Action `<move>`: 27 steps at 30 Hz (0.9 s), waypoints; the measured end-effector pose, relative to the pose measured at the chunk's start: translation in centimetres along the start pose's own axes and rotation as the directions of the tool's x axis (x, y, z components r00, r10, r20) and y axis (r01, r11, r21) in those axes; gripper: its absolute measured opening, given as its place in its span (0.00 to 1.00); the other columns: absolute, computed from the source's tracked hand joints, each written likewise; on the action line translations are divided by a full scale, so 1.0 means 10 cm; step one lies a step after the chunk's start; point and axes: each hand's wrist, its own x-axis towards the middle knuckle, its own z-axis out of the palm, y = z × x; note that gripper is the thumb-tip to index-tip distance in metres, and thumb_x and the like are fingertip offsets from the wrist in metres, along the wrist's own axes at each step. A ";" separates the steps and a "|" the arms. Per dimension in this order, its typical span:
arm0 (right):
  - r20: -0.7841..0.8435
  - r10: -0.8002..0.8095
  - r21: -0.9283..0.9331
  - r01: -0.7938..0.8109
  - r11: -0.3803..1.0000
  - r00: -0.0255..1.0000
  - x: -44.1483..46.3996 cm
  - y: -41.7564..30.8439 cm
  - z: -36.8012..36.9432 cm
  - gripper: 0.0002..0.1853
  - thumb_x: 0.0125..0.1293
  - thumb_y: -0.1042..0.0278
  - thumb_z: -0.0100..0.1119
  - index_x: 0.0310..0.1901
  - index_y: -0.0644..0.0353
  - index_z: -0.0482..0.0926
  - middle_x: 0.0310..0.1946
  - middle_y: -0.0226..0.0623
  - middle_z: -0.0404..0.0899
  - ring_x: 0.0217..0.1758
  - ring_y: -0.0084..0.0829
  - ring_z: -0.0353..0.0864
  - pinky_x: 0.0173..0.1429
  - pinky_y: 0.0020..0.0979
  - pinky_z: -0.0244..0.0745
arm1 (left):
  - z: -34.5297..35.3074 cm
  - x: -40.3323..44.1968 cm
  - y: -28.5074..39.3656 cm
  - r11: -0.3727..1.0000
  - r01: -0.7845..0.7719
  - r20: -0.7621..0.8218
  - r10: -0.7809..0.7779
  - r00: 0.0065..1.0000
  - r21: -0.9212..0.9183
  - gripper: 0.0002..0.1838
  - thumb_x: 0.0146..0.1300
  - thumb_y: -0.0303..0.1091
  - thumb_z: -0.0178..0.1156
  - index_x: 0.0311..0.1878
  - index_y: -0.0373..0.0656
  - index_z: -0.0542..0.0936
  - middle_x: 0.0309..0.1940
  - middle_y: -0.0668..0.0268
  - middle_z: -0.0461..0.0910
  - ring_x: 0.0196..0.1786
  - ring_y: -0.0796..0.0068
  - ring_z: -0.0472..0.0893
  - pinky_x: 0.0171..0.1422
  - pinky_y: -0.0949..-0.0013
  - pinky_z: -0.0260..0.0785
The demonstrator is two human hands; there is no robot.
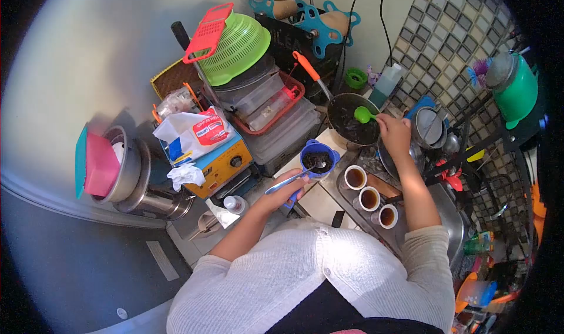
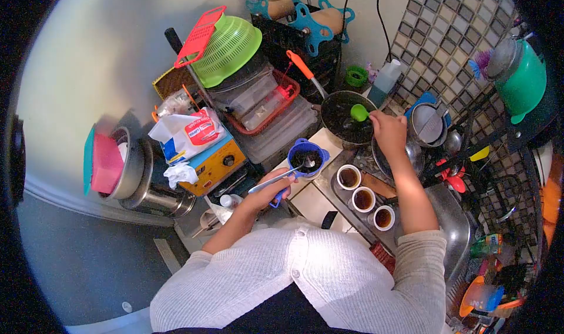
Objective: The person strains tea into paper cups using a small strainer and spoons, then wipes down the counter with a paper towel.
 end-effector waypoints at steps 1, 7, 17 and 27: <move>0.048 -0.129 -0.093 0.133 0.987 0.990 0.02 -0.01 -0.02 0.06 0.60 0.65 0.56 0.36 0.53 0.82 0.24 0.35 0.80 0.28 0.37 0.78 0.43 0.38 0.63 | 0.00 0.00 -0.01 1.000 0.006 0.004 -0.006 1.000 0.006 0.16 0.65 0.48 0.52 0.42 0.45 0.74 0.18 0.75 0.69 0.18 0.88 0.64 0.20 0.81 0.52; 0.261 -0.273 -0.191 0.327 0.925 0.926 0.01 -0.02 0.06 0.05 0.57 0.69 0.55 0.30 0.52 0.81 0.25 0.36 0.80 0.31 0.39 0.78 0.46 0.41 0.60 | -0.01 -0.01 0.01 1.000 0.001 0.000 -0.001 1.000 0.011 0.16 0.65 0.49 0.52 0.42 0.45 0.74 0.18 0.76 0.69 0.18 0.88 0.64 0.20 0.81 0.52; 0.462 0.174 0.229 -0.306 0.924 0.870 0.07 -0.12 0.43 0.08 0.60 0.67 0.53 0.35 0.56 0.81 0.26 0.43 0.82 0.33 0.34 0.82 0.42 0.37 0.73 | 0.00 0.02 -0.02 1.000 0.009 0.021 -0.009 1.000 0.007 0.18 0.65 0.49 0.53 0.41 0.42 0.75 0.19 0.74 0.69 0.19 0.87 0.65 0.22 0.81 0.53; 0.506 0.341 0.653 -0.610 0.449 0.793 0.23 0.26 0.49 0.10 0.65 0.72 0.50 0.42 0.66 0.78 0.32 0.38 0.82 0.31 0.24 0.82 0.32 0.22 0.76 | -0.01 -0.01 0.03 1.000 -0.005 0.011 0.005 1.000 0.021 0.17 0.65 0.49 0.52 0.41 0.43 0.75 0.19 0.75 0.69 0.19 0.88 0.64 0.21 0.81 0.53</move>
